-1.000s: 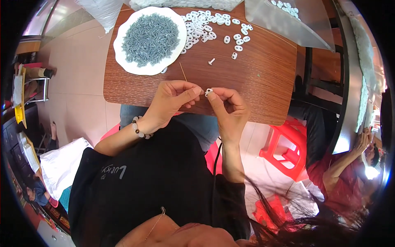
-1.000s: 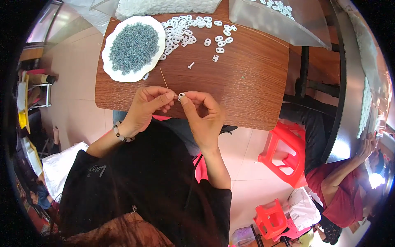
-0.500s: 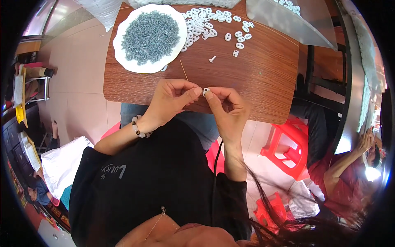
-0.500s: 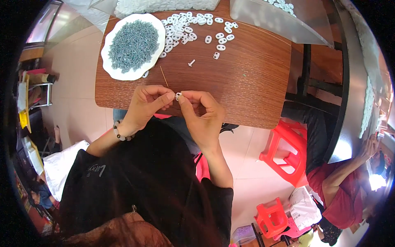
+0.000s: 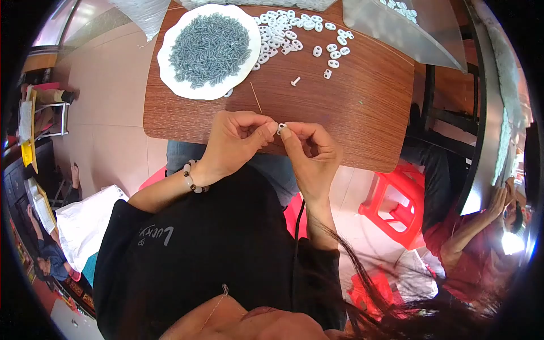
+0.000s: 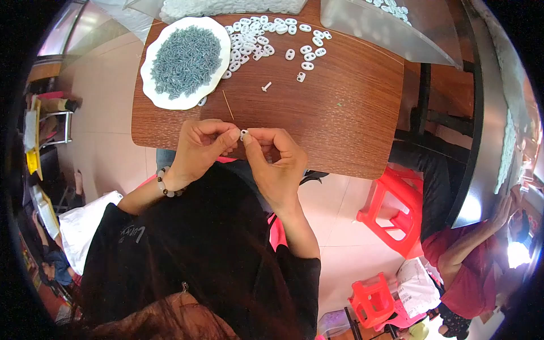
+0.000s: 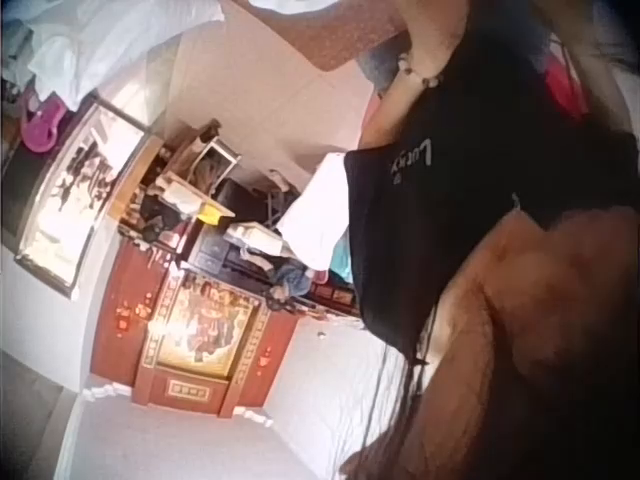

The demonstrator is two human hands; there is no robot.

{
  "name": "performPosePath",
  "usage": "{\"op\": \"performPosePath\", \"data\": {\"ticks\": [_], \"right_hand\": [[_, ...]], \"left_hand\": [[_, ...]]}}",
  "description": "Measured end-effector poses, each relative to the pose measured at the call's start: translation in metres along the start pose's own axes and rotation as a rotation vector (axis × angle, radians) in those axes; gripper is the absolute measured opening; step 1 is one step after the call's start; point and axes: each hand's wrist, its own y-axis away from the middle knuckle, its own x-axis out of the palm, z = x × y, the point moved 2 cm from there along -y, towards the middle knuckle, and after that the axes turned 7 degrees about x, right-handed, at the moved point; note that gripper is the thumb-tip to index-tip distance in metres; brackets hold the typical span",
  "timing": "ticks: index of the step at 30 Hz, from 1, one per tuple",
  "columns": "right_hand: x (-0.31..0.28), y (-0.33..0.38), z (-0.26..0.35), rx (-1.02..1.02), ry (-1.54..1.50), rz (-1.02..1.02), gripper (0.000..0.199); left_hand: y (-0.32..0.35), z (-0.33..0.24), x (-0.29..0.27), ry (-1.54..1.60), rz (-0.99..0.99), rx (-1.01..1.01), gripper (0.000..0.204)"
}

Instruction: The recorder is threading small white plastic components and tiny grey beads onto a thin wire using a needle.

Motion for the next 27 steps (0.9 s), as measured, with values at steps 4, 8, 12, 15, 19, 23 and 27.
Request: {"op": "performPosePath", "data": {"ticks": [4, 8, 12, 15, 19, 23, 27], "right_hand": [[-0.002, -0.0022, -0.0006, 0.047, -0.034, 0.022, 0.008], [-0.0032, -0.0033, -0.0002, 0.09, -0.078, 0.015, 0.007], [-0.003, -0.0046, -0.0029, 0.122, -0.082, 0.018, 0.007], [-0.0019, -0.005, -0.0022, 0.121, -0.102, 0.024, 0.007], [-0.0015, -0.0053, -0.0017, 0.103, -0.078, 0.023, 0.007], [-0.0018, -0.0054, -0.0008, 0.078, -0.036, 0.013, 0.007], [-0.0022, -0.0055, -0.0033, 0.077, -0.057, 0.015, 0.007]], "left_hand": [[-0.0011, 0.0031, -0.0021, 0.087, 0.014, -0.071, 0.018], [-0.0014, 0.0022, -0.0034, 0.176, 0.045, -0.193, 0.023], [-0.0011, 0.0052, -0.005, 0.16, 0.051, -0.199, 0.025], [-0.0014, 0.0078, -0.0075, 0.164, 0.053, -0.197, 0.025], [-0.002, 0.0072, -0.0087, 0.165, 0.054, -0.203, 0.023], [-0.0027, 0.0075, -0.0088, 0.159, 0.048, -0.216, 0.021], [-0.0028, 0.0095, -0.0087, 0.138, 0.042, -0.222, 0.021]]}}
